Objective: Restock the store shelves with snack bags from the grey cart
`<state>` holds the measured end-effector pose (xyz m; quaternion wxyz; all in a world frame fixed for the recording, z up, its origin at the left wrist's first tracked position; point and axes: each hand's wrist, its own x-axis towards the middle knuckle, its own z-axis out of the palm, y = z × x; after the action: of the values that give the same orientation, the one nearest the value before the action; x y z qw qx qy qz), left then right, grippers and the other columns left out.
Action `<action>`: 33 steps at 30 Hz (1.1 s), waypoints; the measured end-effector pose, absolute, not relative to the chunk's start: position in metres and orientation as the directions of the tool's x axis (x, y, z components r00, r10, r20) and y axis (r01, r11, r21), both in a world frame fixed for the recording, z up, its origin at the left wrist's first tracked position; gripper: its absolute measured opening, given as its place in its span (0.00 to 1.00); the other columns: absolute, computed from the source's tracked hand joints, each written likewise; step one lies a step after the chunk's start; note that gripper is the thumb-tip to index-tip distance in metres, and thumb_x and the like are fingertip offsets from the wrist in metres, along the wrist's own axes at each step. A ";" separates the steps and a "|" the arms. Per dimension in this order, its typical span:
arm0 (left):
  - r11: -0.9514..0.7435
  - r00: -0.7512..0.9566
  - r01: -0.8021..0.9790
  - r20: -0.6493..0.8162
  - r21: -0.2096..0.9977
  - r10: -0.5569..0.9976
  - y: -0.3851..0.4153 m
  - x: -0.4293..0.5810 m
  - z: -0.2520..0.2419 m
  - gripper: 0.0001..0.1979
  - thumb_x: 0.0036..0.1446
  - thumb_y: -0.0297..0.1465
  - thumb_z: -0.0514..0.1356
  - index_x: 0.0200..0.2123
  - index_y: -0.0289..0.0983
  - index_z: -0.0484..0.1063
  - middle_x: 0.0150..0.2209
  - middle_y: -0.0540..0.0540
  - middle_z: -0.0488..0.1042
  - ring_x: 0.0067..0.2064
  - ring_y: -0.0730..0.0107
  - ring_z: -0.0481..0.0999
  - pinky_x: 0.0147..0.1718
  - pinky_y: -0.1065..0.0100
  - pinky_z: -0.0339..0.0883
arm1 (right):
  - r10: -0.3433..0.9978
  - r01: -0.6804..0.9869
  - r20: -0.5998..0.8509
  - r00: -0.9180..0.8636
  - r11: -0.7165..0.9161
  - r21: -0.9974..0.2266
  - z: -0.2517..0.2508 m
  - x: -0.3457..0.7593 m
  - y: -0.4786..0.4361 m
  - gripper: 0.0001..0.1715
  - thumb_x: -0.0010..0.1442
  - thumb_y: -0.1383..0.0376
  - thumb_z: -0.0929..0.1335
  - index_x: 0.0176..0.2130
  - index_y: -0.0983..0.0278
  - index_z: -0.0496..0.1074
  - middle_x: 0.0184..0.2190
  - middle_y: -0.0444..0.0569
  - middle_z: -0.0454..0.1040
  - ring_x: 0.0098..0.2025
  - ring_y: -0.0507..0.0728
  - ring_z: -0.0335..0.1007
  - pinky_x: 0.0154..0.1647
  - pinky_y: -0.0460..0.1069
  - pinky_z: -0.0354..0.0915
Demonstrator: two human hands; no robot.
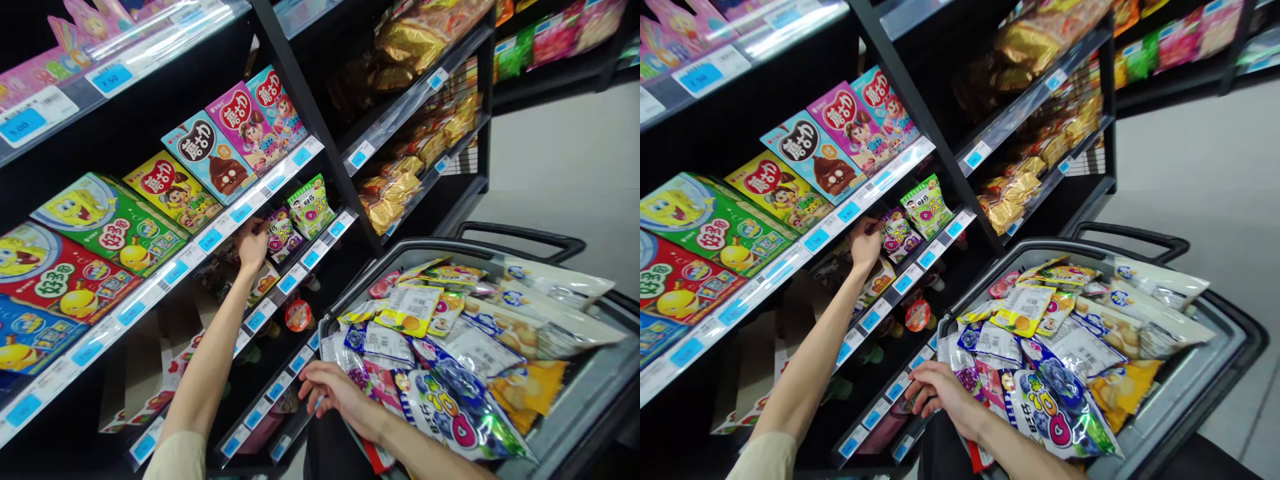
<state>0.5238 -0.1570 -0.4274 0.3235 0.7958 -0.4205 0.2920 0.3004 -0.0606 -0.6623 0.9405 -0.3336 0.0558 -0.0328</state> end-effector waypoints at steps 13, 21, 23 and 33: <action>-0.305 0.115 -0.946 0.762 -0.112 -0.637 -0.116 0.489 -0.430 0.09 0.65 0.34 0.60 0.46 0.42 0.78 0.52 0.41 0.77 0.55 0.53 0.75 0.59 0.55 0.66 | -0.085 0.028 -0.055 0.995 0.749 -0.662 -0.663 0.300 -0.058 0.23 0.54 0.51 0.71 0.41 0.66 0.72 0.33 0.51 0.81 0.26 0.52 0.75 0.25 0.45 0.64; -0.084 -0.093 -0.912 0.402 -0.402 -0.911 -0.092 0.465 -0.469 0.12 0.71 0.32 0.53 0.43 0.38 0.76 0.38 0.41 0.78 0.41 0.61 0.77 0.42 0.62 0.71 | -0.085 0.020 -0.065 0.994 0.744 -0.668 -0.659 0.298 -0.058 0.24 0.53 0.51 0.71 0.40 0.67 0.72 0.33 0.51 0.81 0.25 0.51 0.74 0.25 0.45 0.64; -0.033 -0.111 -0.915 0.330 -0.403 -0.937 -0.085 0.448 -0.471 0.13 0.72 0.31 0.52 0.45 0.36 0.76 0.39 0.41 0.78 0.42 0.62 0.77 0.43 0.63 0.72 | -0.085 0.020 -0.065 0.994 0.743 -0.669 -0.659 0.298 -0.057 0.24 0.53 0.50 0.71 0.41 0.67 0.72 0.33 0.51 0.81 0.26 0.52 0.75 0.25 0.45 0.64; 0.085 -0.092 -0.969 -0.020 0.232 -0.996 0.033 0.401 -0.504 0.17 0.73 0.31 0.50 0.58 0.39 0.73 0.53 0.41 0.77 0.53 0.65 0.78 0.52 0.69 0.73 | 0.080 -0.065 -0.013 0.997 0.682 -0.728 -0.647 0.292 -0.055 0.25 0.47 0.49 0.75 0.38 0.64 0.74 0.32 0.46 0.78 0.26 0.53 0.74 0.25 0.47 0.67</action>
<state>0.4006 0.0331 -0.5037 0.0715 0.6699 -0.7331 -0.0929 0.2917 -0.0547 -0.6471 0.9170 -0.3967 -0.0098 0.0395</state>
